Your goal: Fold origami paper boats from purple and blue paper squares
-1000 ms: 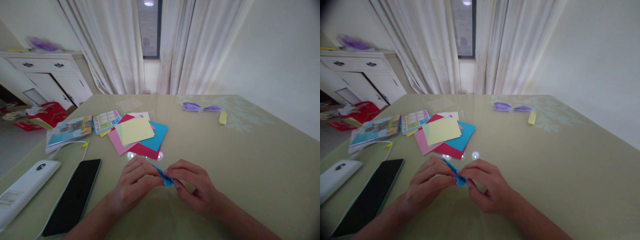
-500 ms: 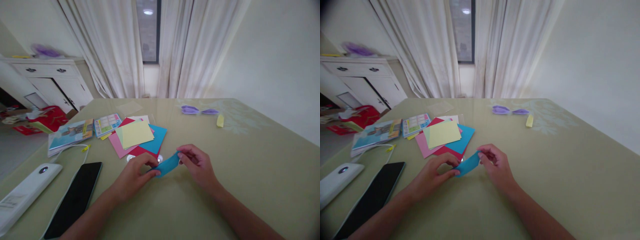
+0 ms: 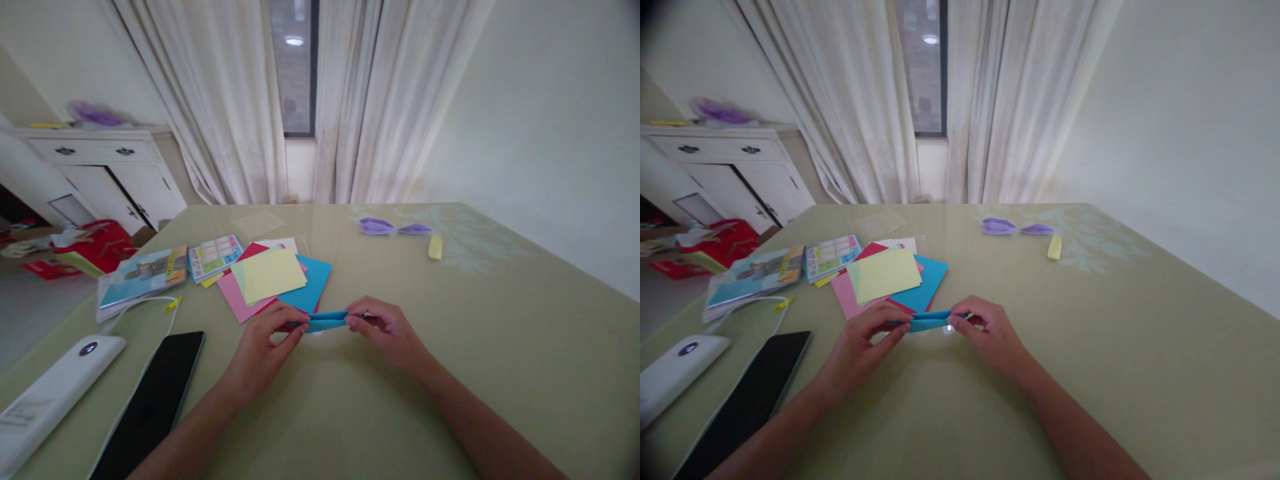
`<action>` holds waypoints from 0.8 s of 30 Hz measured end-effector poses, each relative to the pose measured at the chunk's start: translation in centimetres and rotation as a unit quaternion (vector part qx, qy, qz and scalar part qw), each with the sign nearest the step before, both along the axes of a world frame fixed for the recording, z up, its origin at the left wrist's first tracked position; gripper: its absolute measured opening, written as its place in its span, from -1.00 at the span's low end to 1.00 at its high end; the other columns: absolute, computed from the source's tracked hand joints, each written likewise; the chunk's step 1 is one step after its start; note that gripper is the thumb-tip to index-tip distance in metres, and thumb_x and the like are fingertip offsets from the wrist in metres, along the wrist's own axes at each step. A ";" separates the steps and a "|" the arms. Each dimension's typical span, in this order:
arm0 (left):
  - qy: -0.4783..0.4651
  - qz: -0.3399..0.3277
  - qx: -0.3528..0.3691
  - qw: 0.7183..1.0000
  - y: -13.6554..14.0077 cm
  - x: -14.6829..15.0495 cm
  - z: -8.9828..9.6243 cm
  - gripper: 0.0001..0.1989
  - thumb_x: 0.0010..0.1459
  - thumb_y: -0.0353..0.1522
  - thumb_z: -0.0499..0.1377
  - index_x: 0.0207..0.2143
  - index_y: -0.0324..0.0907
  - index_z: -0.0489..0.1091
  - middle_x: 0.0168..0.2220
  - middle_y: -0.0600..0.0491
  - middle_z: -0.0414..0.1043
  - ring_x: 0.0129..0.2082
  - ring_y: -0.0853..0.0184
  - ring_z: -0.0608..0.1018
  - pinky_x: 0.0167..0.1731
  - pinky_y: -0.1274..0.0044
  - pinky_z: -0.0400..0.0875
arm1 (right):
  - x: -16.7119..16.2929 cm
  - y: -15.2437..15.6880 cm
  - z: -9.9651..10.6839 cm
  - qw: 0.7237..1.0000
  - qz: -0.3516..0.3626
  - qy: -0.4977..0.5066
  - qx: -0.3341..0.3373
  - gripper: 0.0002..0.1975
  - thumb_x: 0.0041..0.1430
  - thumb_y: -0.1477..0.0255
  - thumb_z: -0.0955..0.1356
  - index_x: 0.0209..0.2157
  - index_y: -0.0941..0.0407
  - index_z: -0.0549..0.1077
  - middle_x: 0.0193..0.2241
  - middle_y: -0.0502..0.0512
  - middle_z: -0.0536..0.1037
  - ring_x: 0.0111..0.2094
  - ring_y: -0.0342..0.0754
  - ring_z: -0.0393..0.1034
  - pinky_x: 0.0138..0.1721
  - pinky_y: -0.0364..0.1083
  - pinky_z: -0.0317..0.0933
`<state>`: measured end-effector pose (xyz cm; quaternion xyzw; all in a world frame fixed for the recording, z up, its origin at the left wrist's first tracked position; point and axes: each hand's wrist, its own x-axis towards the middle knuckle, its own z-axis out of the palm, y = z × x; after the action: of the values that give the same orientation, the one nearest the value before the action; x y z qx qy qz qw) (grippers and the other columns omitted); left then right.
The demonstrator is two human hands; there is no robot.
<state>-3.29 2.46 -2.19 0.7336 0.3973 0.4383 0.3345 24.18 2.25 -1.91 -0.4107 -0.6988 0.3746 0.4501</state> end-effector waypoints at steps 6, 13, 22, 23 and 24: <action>0.006 0.013 0.058 0.998 0.0 -0.1 -0.3 -0.86 0.31 -0.33 0.37 -0.09 -0.08 0.67 -0.16 -0.02 0.63 -0.17 0.26 0.67 -0.19 0.48 0.64 | 0.3 0.2 -0.1 1.000 -0.014 0.000 0.003 -0.75 0.38 0.23 0.47 -0.25 0.11 0.70 -0.14 0.21 0.71 -0.20 -0.02 0.62 -0.20 -0.09 0.50; 0.000 0.017 0.063 0.998 0.1 -0.1 -0.1 -0.96 0.29 -0.34 0.38 -0.21 -0.08 0.67 -0.21 0.00 0.61 -0.21 0.27 0.65 -0.34 0.56 0.60 | 0.5 0.2 0.6 1.000 -0.019 -0.003 -0.024 -0.76 0.34 0.23 0.47 -0.24 0.10 0.73 -0.10 0.22 0.73 -0.19 0.01 0.64 -0.23 -0.07 0.49; -0.004 0.032 0.058 0.998 0.0 0.0 -0.1 -0.94 0.30 -0.35 0.34 -0.26 -0.12 0.64 -0.27 0.00 0.63 -0.26 0.28 0.66 -0.32 0.54 0.61 | 0.5 0.0 0.6 0.992 -0.062 0.028 -0.107 -0.77 0.16 0.21 0.57 -0.35 0.09 0.75 -0.14 0.21 0.77 -0.24 0.06 0.68 -0.18 0.01 0.54; -0.016 0.030 0.055 0.998 0.0 0.0 -0.1 -0.93 0.30 -0.35 0.35 -0.26 -0.11 0.65 -0.26 0.00 0.64 -0.25 0.28 0.67 -0.31 0.54 0.62 | 0.5 0.0 0.7 0.990 -0.065 0.039 -0.119 -0.76 0.14 0.20 0.59 -0.36 0.10 0.74 -0.15 0.21 0.77 -0.24 0.07 0.68 -0.17 0.01 0.54; -0.032 0.028 0.041 0.998 0.0 0.0 -0.2 -0.93 0.29 -0.34 0.36 -0.25 -0.11 0.66 -0.25 0.00 0.64 -0.25 0.28 0.68 -0.30 0.53 0.63 | 0.4 -0.1 0.7 0.989 -0.067 0.049 -0.126 -0.75 0.12 0.19 0.60 -0.36 0.10 0.74 -0.16 0.22 0.77 -0.25 0.06 0.68 -0.18 0.01 0.55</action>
<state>-3.27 2.49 -2.35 0.7211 0.3880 0.4866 0.3044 24.63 2.16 -1.17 -0.4907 -0.5940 0.4487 0.4528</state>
